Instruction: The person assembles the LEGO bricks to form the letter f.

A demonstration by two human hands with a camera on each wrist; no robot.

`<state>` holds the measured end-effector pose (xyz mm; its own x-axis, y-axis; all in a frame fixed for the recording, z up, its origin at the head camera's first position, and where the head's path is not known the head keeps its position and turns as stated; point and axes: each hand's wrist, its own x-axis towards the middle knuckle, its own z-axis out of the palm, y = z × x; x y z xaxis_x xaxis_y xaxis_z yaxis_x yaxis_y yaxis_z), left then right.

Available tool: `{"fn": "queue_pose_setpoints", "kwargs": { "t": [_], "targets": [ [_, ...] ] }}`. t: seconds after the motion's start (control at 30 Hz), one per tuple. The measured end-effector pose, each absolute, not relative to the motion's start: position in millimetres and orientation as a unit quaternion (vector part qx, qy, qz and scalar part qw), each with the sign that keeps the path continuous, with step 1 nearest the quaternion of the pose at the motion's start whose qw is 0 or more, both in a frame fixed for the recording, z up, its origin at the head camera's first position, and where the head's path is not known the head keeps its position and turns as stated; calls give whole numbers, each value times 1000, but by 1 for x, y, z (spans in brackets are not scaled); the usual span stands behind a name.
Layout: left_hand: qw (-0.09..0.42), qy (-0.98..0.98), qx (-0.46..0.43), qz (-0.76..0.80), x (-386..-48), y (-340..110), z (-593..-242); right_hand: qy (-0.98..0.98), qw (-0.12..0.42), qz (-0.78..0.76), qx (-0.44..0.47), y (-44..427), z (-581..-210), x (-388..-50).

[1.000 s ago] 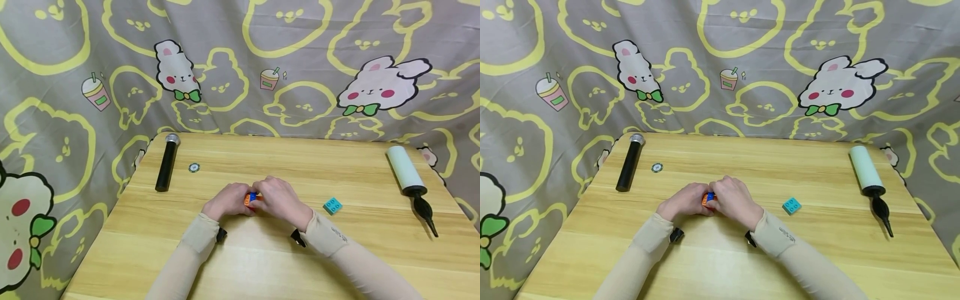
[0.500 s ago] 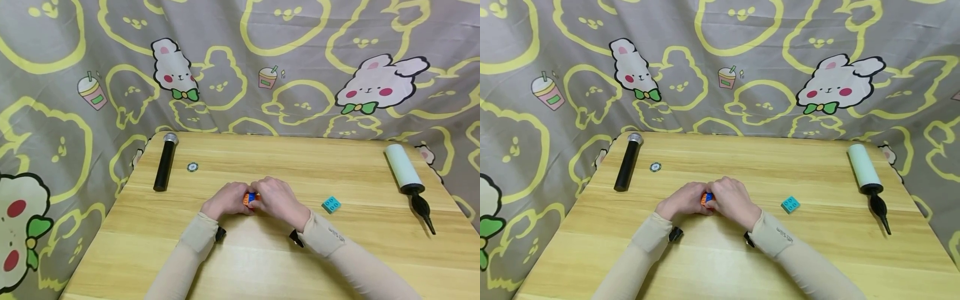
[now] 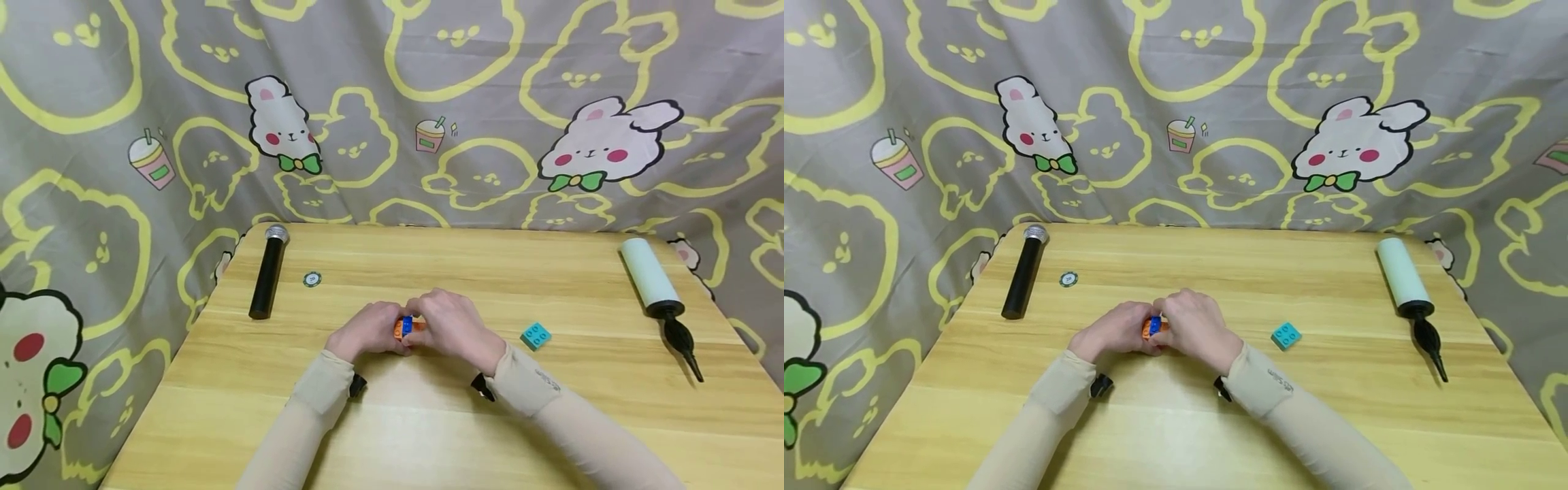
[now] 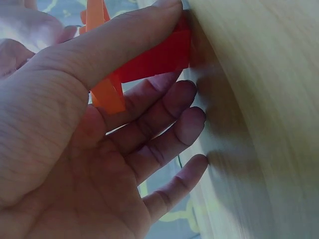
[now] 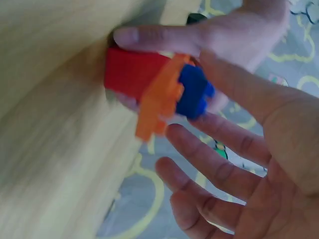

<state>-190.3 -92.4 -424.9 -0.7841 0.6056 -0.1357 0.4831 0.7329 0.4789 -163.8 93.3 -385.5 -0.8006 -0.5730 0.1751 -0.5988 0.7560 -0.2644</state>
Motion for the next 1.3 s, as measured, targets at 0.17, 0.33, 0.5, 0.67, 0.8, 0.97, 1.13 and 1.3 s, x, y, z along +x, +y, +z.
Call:
{"fn": "queue_pose_setpoints", "kwargs": {
  "t": [0.17,0.33,0.5,0.67,0.8,0.97,1.13,1.3],
  "targets": [
    [151,924,291,197,-189,-92,-425,-943,27,169,286,129,-370,-168],
    [151,928,288,181,-189,-90,-424,-956,11,160,247,182,-360,-177],
    [152,928,295,169,-190,-89,-424,-960,-40,153,231,231,-363,-179],
    [149,931,291,163,-190,-90,-425,-958,-85,120,246,260,-373,-177],
    [145,933,288,162,-189,-90,-425,-955,-121,97,254,272,-379,-172],
    [148,933,284,164,-189,-91,-424,-956,-144,88,238,275,-389,-167],
    [146,933,286,161,-188,-90,-423,-959,-121,87,243,274,-399,-168],
    [146,933,285,162,-188,-90,-422,-951,-66,110,280,266,-399,-171]
  ]
}}
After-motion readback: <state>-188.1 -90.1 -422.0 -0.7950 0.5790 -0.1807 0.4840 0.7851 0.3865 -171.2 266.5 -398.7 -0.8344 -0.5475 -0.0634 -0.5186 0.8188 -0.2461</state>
